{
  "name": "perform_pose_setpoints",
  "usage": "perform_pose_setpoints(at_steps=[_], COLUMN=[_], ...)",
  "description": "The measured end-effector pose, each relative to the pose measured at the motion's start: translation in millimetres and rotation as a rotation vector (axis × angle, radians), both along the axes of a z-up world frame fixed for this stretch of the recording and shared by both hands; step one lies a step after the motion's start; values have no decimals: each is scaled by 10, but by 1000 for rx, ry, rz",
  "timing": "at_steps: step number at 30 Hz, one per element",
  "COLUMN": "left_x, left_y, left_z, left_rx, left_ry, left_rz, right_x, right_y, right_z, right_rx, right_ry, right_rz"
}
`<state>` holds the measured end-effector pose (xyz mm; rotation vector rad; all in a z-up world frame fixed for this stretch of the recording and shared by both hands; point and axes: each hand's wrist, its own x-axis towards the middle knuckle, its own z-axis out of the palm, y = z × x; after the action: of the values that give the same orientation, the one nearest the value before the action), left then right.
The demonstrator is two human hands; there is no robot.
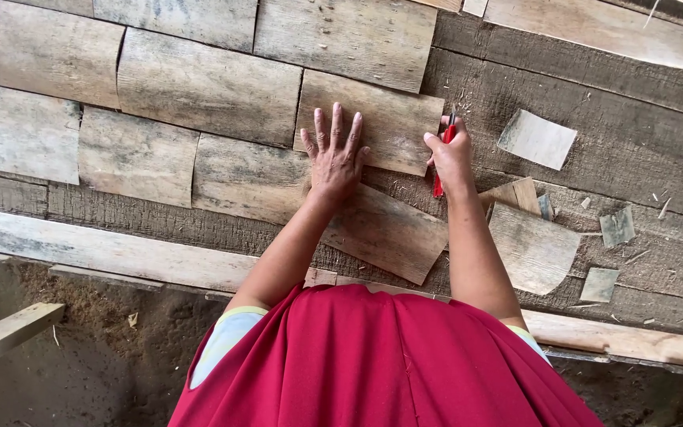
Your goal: The person uses a red utility knife to cut thin wooden planks into smaller rectangular pieces on a wooden workbench. The person repeatedly positions the planks, scores them with the knife, and breaks them apart, then stacks the cut pieces.
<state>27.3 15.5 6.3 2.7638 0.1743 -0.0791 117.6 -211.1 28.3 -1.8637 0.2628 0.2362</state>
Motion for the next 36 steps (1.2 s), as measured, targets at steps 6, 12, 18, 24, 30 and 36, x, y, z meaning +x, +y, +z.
perform_pose_setpoints(at_steps=[6, 12, 18, 24, 30, 36], left_x=[1, 13, 21, -43, -79, -95], left_y=[-17, -18, -21, 6, 75, 93], left_z=[24, -15, 46, 89, 32, 5], left_rx=[9, 14, -13, -21, -22, -21], left_ry=[17, 16, 21, 43, 36, 29], left_rz=[20, 22, 34, 86, 65, 66], right_x=[5, -7, -23, -75, -118, -128], right_y=[-4, -1, -27, -99, -74, -133], right_z=[-17, -15, -46, -80, -2, -156], right_rx=[11, -17, -17, -24, -96, -153], right_ry=[-6, -13, -4, -11, -1, 0], right_rz=[-17, -12, -20, -13, 0, 39])
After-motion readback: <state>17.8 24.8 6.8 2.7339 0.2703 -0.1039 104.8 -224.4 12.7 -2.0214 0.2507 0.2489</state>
